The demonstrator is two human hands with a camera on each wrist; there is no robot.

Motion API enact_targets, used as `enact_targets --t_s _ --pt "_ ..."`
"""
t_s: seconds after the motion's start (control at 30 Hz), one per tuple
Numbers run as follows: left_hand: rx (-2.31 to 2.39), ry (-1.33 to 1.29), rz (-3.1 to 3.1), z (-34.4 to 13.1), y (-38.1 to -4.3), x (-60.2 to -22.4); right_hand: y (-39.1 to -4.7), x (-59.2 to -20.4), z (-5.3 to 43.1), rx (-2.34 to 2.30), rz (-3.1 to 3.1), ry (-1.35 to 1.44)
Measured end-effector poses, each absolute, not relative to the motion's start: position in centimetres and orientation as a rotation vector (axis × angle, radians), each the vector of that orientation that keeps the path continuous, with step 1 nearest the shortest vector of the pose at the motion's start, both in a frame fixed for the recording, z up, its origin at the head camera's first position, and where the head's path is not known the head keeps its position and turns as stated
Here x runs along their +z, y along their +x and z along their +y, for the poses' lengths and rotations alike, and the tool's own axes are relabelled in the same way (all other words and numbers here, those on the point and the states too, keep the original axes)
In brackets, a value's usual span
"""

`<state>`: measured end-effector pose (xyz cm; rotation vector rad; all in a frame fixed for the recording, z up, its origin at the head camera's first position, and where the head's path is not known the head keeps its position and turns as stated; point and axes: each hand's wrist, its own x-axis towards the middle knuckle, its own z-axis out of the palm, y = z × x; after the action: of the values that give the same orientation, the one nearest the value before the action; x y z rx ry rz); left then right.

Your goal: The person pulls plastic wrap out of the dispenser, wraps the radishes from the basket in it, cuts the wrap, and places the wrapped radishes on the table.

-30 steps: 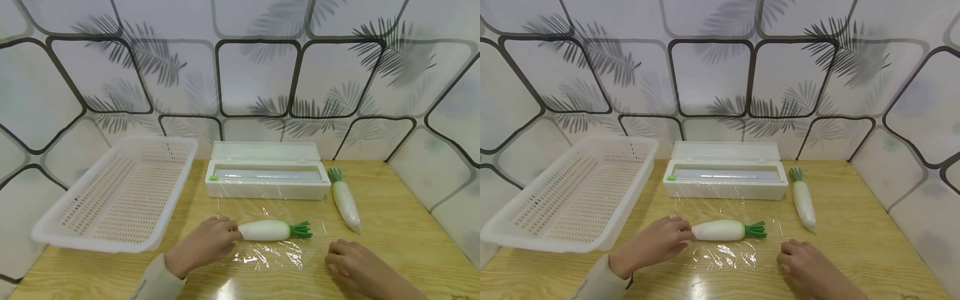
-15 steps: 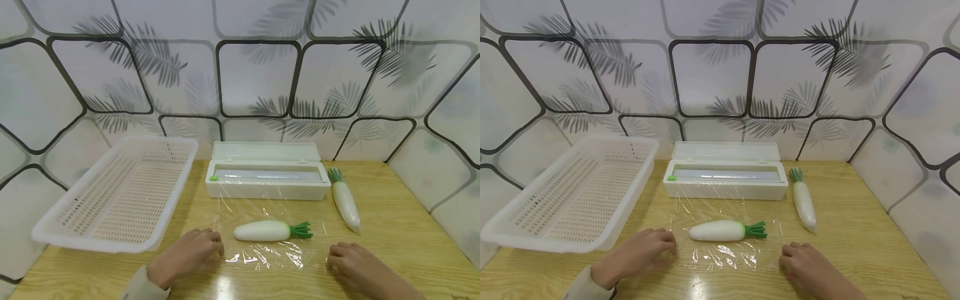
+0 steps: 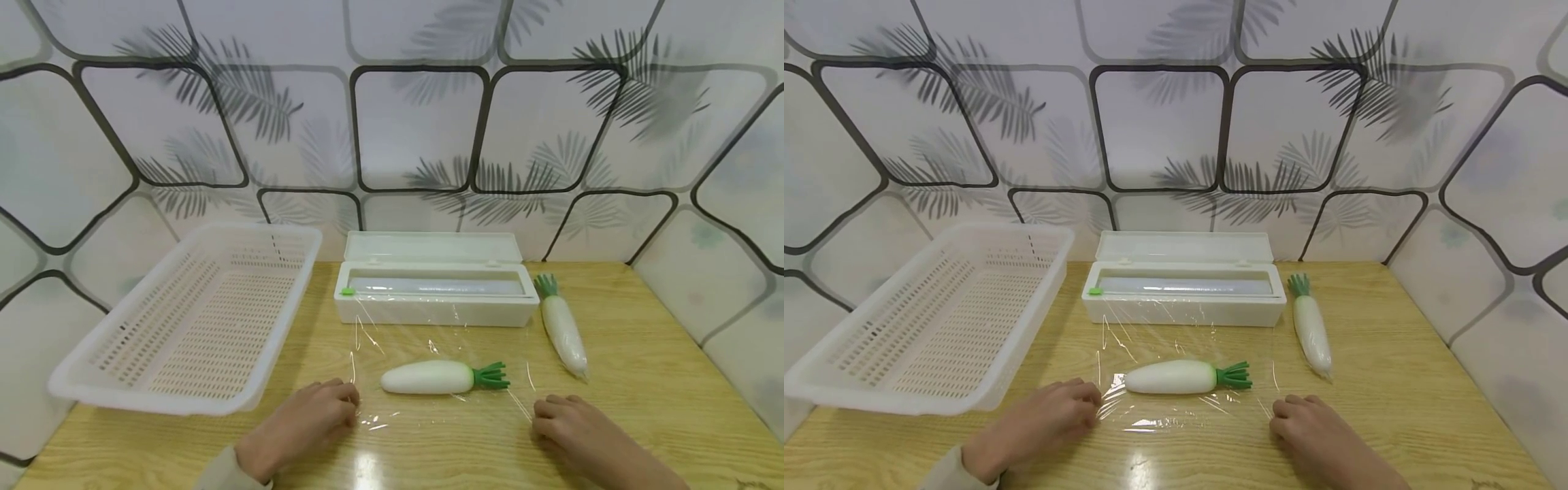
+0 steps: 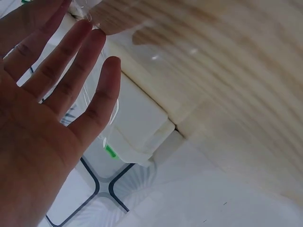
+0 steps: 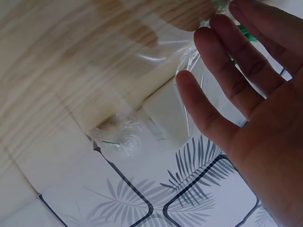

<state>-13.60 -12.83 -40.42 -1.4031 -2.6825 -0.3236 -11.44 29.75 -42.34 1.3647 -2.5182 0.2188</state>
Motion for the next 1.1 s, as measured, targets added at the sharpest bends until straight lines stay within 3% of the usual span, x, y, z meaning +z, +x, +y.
enact_targets --t_s 0.83,1.1 --pt "-0.55 -1.375 -2.592 -13.4 -15.0 -39.0 -12.7 -40.6 31.6 0.577 -2.436 1.134" --pt "-0.658 -1.234 -2.673 -13.3 -15.0 -38.8 -13.8 -40.0 31.8 0.657 -2.471 1.124"
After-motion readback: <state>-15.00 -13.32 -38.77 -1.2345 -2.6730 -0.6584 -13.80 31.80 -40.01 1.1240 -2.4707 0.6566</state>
